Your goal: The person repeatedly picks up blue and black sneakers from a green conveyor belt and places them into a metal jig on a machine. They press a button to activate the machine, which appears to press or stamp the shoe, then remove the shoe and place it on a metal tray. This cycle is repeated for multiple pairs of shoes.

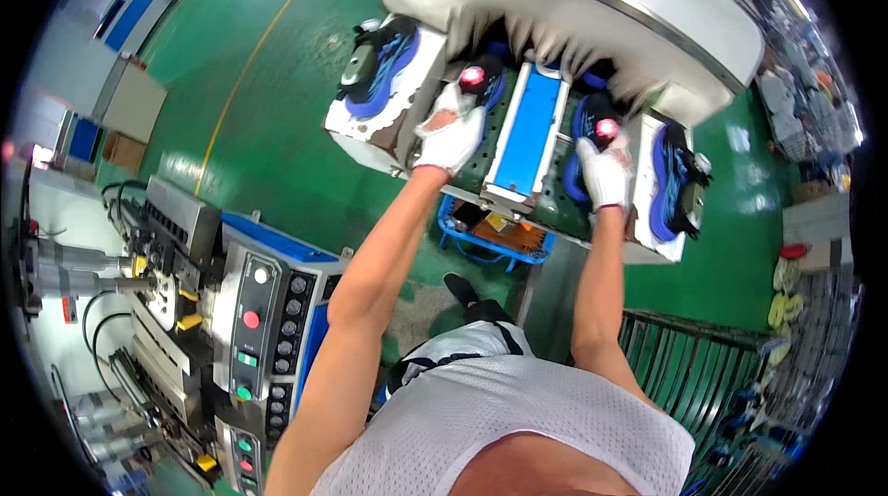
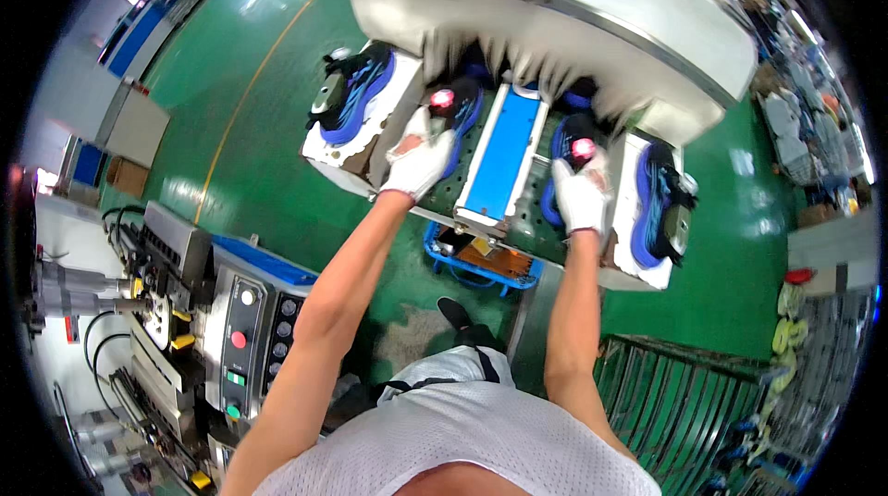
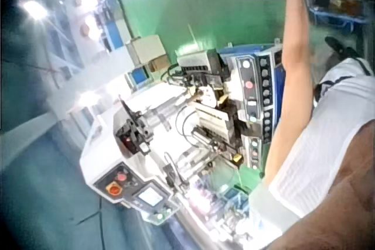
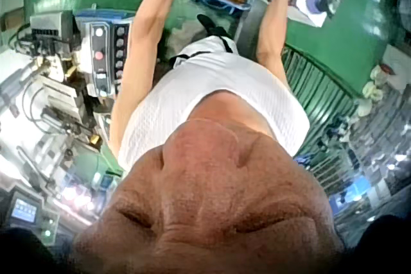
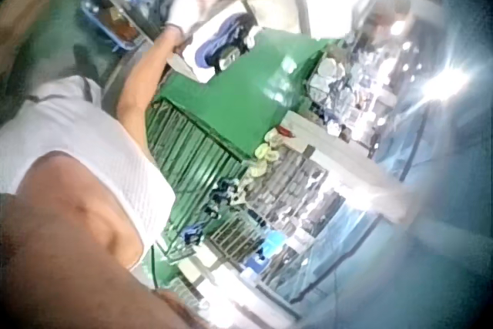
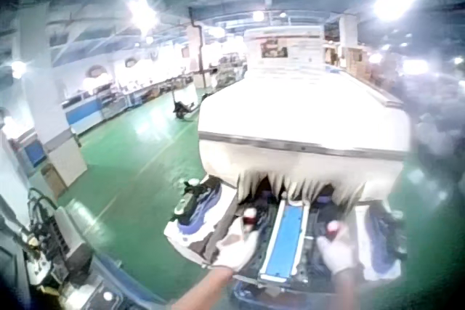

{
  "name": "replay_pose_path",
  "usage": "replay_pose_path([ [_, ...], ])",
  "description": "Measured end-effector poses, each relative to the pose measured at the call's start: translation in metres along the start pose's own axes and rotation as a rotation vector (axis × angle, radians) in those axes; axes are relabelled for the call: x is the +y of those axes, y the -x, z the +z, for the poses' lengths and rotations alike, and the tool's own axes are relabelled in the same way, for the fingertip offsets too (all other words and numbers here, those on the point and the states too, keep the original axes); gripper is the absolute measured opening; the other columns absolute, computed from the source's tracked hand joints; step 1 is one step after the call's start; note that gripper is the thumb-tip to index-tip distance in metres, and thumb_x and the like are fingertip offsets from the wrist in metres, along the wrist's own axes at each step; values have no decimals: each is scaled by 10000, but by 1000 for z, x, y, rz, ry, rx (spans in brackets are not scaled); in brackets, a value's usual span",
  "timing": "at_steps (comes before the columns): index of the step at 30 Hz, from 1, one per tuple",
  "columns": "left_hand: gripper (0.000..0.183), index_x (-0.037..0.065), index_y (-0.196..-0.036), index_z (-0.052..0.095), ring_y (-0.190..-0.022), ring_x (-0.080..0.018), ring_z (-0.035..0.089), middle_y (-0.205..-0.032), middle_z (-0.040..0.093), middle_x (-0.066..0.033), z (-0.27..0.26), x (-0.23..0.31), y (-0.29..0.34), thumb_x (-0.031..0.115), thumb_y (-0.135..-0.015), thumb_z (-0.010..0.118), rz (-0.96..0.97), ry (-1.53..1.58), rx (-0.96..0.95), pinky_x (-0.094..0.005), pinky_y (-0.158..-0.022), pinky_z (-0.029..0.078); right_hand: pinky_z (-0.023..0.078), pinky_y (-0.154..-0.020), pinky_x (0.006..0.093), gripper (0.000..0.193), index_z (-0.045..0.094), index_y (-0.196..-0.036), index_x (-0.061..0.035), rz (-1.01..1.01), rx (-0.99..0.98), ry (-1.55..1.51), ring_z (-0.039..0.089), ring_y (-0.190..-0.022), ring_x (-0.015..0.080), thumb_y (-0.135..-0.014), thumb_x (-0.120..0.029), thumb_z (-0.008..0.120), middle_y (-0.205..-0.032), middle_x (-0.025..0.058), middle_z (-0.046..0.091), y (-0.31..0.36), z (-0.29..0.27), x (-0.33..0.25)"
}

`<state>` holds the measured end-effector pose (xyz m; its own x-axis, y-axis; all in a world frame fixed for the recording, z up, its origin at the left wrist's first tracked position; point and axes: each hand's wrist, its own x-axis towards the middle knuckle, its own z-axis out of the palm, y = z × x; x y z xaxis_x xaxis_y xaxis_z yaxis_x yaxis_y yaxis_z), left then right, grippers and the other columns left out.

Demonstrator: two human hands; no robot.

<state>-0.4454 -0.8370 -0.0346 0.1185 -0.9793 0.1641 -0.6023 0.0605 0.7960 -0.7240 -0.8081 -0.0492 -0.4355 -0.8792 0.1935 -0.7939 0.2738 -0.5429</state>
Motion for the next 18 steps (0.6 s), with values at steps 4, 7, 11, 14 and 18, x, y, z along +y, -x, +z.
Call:
replay_pose_path([
  [4,579,-20,-1298,530,-1233,-446,566,-1314,572,-323,9,-3,-46,379,-882,585,-90,-28,-122,-514,-1046,434,481,-995,472,653,671,-1196,2,-105,-140,96,632,-1141,428,-811,-525,714,-1227,292,651,-54,-5,-39],
  [7,692,-83,-1382,464,-1254,-430,559,-1342,554,-323,7,-16,-18,391,-896,599,61,-83,11,-486,-1071,432,495,-978,463,623,631,-1261,20,-394,181,12,636,-1124,392,-874,-462,710,-1252,272,642,-56,5,-26],
  [11,601,-11,-1371,515,-1207,-401,595,-1294,604,-265,-31,-75,157,434,-968,553,53,97,164,-459,-1039,463,505,-1048,397,476,546,-1373,47,-565,51,-780,602,-1248,277,-964,-152,688,-1392,219,579,48,28,-107],
  [14,479,96,-1322,595,-1181,-361,626,-1262,652,-185,-69,-151,330,435,-992,522,-435,4,-70,-447,-993,495,499,-1051,384,483,527,-1395,15,-620,-912,-742,587,-1270,269,-958,-111,687,-1384,198,590,162,75,-154],
  [18,423,77,-1111,709,-1093,-379,663,-1137,702,-192,-114,-190,618,405,-910,532,-1122,-135,285,-486,-937,515,491,-1055,393,524,474,-1422,21,-890,-1656,-316,596,-1273,295,-952,-88,680,-1375,243,598,321,154,-144],
])
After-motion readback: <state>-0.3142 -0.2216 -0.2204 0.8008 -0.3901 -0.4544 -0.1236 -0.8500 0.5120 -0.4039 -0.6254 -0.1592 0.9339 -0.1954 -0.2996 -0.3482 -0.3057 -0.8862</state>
